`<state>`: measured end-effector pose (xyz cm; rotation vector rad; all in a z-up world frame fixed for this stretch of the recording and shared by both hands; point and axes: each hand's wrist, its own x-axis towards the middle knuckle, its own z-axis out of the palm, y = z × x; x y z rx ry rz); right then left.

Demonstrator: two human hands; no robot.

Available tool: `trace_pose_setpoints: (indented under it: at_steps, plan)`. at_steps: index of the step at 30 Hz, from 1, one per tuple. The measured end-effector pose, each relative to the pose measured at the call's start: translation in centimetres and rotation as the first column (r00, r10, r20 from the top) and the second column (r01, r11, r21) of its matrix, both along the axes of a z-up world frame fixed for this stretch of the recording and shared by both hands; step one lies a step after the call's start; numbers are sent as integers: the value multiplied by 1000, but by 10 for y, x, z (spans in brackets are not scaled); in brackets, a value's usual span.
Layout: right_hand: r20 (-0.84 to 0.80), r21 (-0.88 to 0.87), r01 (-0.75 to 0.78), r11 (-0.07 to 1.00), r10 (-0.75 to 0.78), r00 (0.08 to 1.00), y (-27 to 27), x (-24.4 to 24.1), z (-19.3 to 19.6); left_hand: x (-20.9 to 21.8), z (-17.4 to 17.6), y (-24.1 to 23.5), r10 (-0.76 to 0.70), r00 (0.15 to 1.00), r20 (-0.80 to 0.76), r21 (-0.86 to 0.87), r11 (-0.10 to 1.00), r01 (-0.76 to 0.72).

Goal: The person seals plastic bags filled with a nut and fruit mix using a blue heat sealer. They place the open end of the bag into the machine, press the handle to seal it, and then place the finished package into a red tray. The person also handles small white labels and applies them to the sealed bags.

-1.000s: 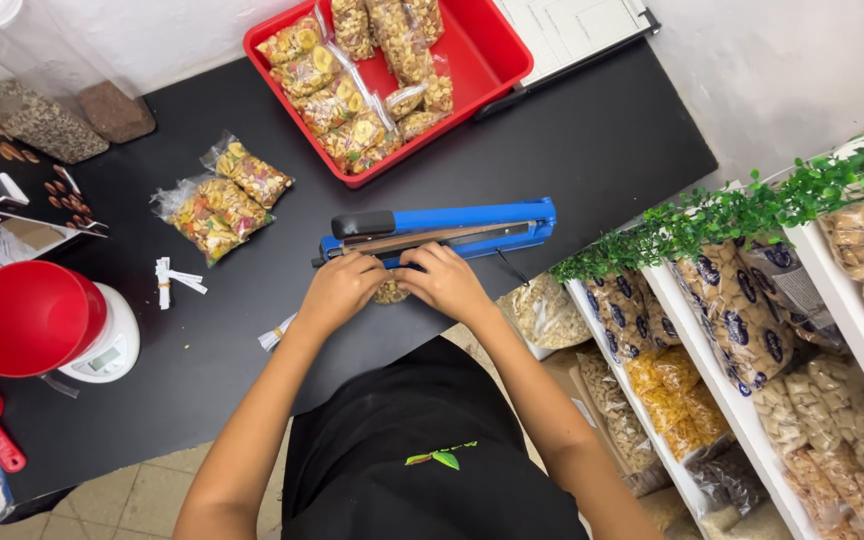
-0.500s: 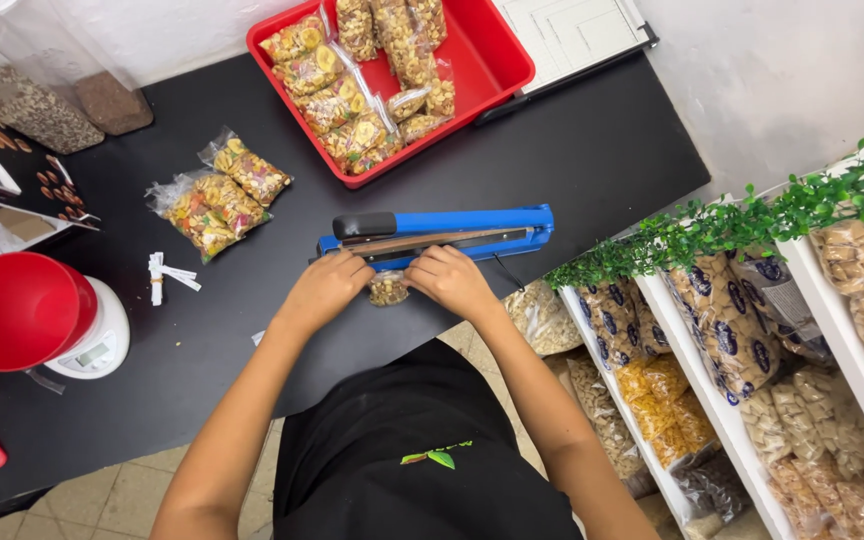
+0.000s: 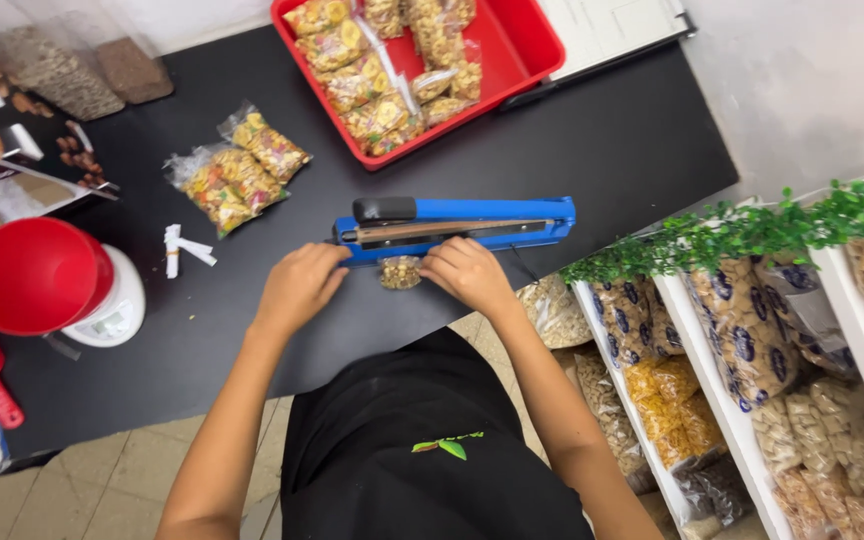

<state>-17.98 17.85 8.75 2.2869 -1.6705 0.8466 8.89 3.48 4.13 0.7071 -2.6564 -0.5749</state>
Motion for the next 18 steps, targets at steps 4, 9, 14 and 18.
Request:
trace_pose_setpoints:
  at_steps: [4,9,14,18]
  plan:
    - [28,-11,-14,1000,14,1000,8,-1,-1,43,-22,0,118,971,208,104,984,-142]
    - [138,-45,14,999,-8,990,25,11,-10,67,-44,22,152,849,506,145,955,-258]
    - [297,2,-44,999,41,954,29,38,-8,57,-47,34,207,919,336,340,883,-323]
    - [511,70,-117,991,65,857,23,65,6,28,-15,45,164,984,64,514,840,-173]
